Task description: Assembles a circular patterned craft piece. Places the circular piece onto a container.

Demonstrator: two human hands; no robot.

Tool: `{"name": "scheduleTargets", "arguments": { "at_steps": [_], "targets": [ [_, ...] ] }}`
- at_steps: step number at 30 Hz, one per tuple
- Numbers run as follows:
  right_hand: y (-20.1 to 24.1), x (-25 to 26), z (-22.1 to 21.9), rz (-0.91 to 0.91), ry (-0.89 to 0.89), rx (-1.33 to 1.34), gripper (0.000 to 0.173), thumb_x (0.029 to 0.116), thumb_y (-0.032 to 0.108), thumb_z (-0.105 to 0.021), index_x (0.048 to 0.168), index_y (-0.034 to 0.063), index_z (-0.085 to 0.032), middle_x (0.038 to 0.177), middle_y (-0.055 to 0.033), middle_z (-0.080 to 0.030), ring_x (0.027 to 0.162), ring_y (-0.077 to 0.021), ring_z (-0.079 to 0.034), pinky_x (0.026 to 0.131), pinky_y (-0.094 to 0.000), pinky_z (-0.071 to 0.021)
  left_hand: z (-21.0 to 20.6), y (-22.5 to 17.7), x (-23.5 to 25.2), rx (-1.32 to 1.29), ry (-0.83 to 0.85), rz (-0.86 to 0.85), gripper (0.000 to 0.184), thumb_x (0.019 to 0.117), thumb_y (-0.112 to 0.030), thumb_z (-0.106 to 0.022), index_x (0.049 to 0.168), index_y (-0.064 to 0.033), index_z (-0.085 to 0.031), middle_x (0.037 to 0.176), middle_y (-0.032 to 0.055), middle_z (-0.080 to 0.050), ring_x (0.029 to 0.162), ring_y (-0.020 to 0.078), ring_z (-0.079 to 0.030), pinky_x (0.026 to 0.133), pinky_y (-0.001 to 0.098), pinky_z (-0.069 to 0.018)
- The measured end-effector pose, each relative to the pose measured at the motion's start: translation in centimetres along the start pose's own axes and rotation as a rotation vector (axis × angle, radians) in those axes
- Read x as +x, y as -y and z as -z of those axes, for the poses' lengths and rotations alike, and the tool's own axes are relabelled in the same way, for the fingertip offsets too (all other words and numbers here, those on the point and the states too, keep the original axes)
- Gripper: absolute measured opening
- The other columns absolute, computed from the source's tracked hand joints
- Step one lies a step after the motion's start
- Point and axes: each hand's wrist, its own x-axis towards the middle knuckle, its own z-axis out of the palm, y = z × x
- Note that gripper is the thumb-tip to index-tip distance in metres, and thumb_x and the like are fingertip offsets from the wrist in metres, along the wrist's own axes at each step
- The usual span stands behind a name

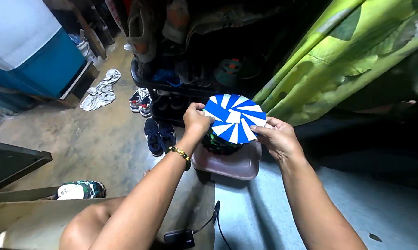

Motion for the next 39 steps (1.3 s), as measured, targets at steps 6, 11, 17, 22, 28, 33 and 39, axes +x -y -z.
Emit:
{"name": "scheduleTargets", "arguments": {
  "at_steps": [6, 11, 17, 22, 28, 33, 39],
  "targets": [
    [-0.7, 0.0, -0.1, 0.019, -0.022, -0.051, 0.030, 0.0883, -0.010, -0.069, 0.115, -0.0003, -0.061, 0.085, -0.0047, -0.070, 0.063, -0.0090, -0.067, 0.056, -0.0256, -0.0581, 0.5, -0.1, -0.7, 0.035, -0.016, 0.021, 0.057, 0.0906, -0.004, -0.072, 0.143, -0.0050, -0.048, 0.113, 0.0198, -0.068, 0.090, 0.0322, -0.066, 0.075, 0.0478, -0.0550],
    [-0.6, 0.0, -0.1, 0.017, -0.030, -0.067, 0.032, 0.0884, -0.009, -0.069, 0.118, -0.0012, -0.060, 0.086, -0.0052, -0.069, 0.061, -0.0091, -0.066, 0.055, -0.0253, -0.0581, 1.9, 0.1, -1.6, -0.009, -0.007, 0.016, 0.054, 0.0931, -0.005, -0.070, 0.142, -0.0052, -0.048, 0.115, 0.0171, -0.069, 0.091, 0.0274, -0.068, 0.077, 0.0437, -0.0561],
    [-0.9, 0.0, -0.1, 0.014, -0.048, -0.075, 0.042, 0.0885, -0.009, -0.070, 0.127, -0.0029, -0.055, 0.079, -0.0042, -0.066, 0.055, -0.0073, -0.063, 0.051, -0.0223, -0.0555, 5.4, 4.4, -4.0, 0.043, -0.101, -0.074, 0.038, 0.0924, -0.002, -0.072, 0.127, 0.0001, -0.058, 0.120, 0.0177, -0.066, 0.092, 0.0221, -0.068, 0.078, 0.0390, -0.0575],
    [-1.1, -0.6, 0.6, 0.163, -0.141, -0.476, 0.053, 0.0924, 0.019, -0.076, 0.136, -0.0008, -0.053, 0.086, -0.0062, -0.060, 0.066, -0.0112, -0.053, 0.062, -0.0302, -0.0480, 9.2, 10.9, -10.9, 0.186, -0.100, -0.097, 0.029, 0.0917, -0.002, -0.068, 0.120, 0.0057, -0.064, 0.117, 0.0177, -0.068, 0.097, 0.0216, -0.070, 0.084, 0.0374, -0.0582],
    [-0.9, 0.5, -1.2, 0.934, 0.030, -1.064, 0.059, 0.1045, 0.033, -0.048, 0.148, -0.0066, -0.047, 0.154, -0.0295, -0.042, 0.144, -0.0507, -0.037, 0.115, -0.0679, -0.0286, 12.2, 16.0, -19.7, 0.385, -0.033, -0.250, 0.021, 0.0886, -0.001, -0.066, 0.108, 0.0079, -0.070, 0.099, 0.0181, -0.072, 0.087, 0.0217, -0.073, 0.081, 0.0361, -0.0610],
    [-0.7, 2.1, -4.0, 0.949, 0.328, -1.211, 0.064, 0.1078, 0.043, -0.035, 0.157, 0.0022, -0.039, 0.167, -0.0150, -0.029, 0.156, -0.0408, -0.020, 0.120, -0.0706, -0.0110, 14.2, 17.4, -22.9, 0.540, 0.014, -0.401, 0.020, 0.0902, -0.001, -0.067, 0.107, 0.0099, -0.071, 0.104, 0.0229, -0.074, 0.095, 0.0327, -0.074, 0.089, 0.0441, -0.0596],
    [-1.6, 2.6, -4.3, 0.889, 0.367, -1.260, 0.065, 0.1083, 0.043, -0.031, 0.157, 0.0013, -0.038, 0.166, -0.0164, -0.030, 0.156, -0.0391, -0.021, 0.120, -0.0692, -0.0111, 14.9, 19.7, -23.5, 0.513, -0.053, -0.367, 0.020, 0.0902, -0.002, -0.067, 0.106, 0.0088, -0.072, 0.103, 0.0214, -0.074, 0.093, 0.0293, -0.075, 0.088, 0.0394, -0.0598]
  ]
}}
